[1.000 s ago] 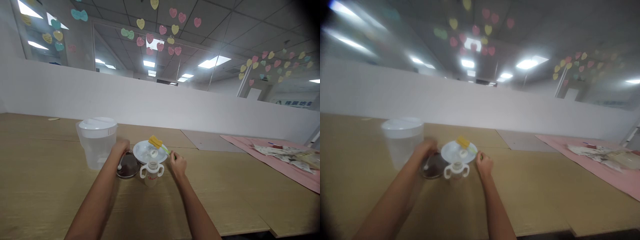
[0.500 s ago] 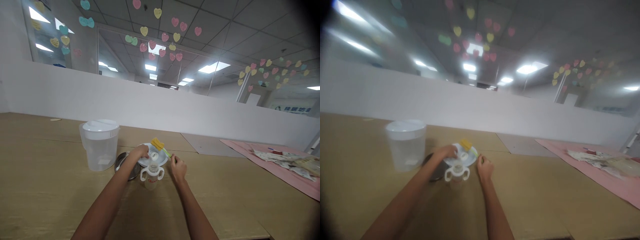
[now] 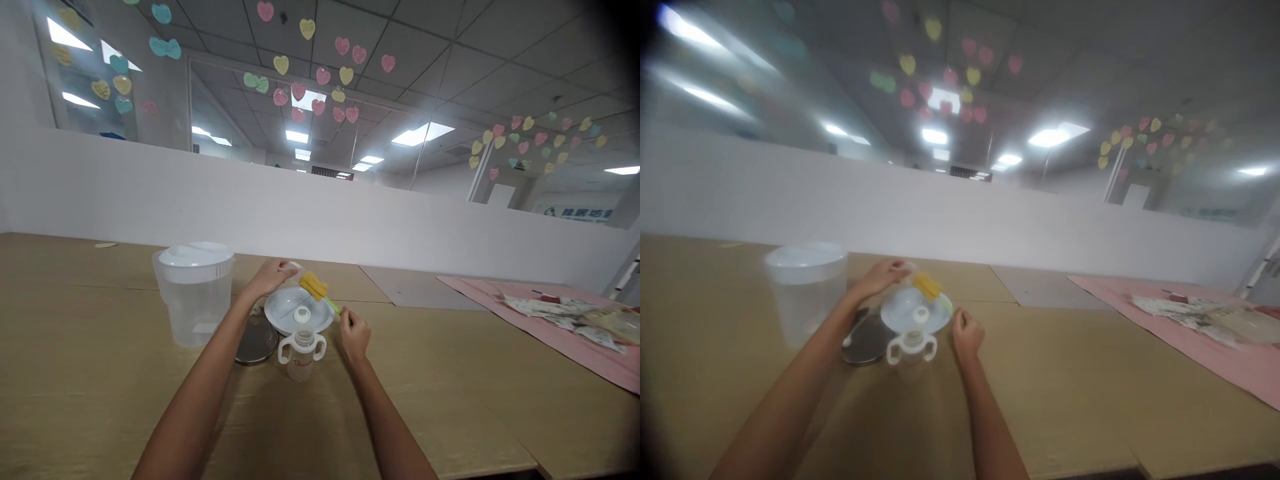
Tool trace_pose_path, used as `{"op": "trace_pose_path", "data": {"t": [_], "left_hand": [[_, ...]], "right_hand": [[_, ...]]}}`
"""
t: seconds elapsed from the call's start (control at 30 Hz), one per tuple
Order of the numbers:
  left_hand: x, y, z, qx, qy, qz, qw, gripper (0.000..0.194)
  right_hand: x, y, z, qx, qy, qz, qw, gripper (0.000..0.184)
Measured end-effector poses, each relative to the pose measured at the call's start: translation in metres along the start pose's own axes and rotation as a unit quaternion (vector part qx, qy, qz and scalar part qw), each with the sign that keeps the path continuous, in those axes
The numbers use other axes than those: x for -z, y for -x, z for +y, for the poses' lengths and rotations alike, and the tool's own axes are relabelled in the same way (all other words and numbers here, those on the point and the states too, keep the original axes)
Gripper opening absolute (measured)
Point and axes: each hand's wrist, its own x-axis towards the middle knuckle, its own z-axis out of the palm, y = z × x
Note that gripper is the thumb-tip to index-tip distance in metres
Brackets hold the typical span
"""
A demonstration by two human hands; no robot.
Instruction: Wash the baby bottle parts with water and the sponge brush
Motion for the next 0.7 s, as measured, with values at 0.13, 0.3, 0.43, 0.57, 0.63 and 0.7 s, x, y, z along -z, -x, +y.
{"op": "trace_pose_path", "data": {"t": [0.13,0.3,0.43,0.57,0.63,0.7], "left_hand": [[0.000,0.003,0.007,-0.013,0.017,0.021,1.000,0.057],[-0.006,0.009,0.019,-0.078,0.009,-0.063,0.995,0.067],[-0.013,0.011,0.022,-0.107,0.041,-0.122,0.986,0.063],[-0.011,0.011,0.021,-0.105,0.083,-0.132,0.982,0.057],[-0.007,0.011,0.021,-0.100,0.070,-0.114,0.986,0.054],[-0.003,0.011,0.022,-0.103,0.048,-0.098,0.989,0.052]], "right_hand": [[-0.001,0.000,-0.001,0.004,0.012,0.002,1.000,0.051],[0.000,0.002,-0.006,0.030,0.010,0.004,0.999,0.050],[0.001,0.001,-0.008,0.031,0.022,0.025,0.999,0.048],[0.001,0.000,-0.009,0.032,0.024,0.027,0.999,0.050],[0.001,0.000,-0.009,0.040,0.016,0.029,0.999,0.051],[0.001,0.000,-0.010,0.046,0.007,0.041,0.998,0.051]]}}
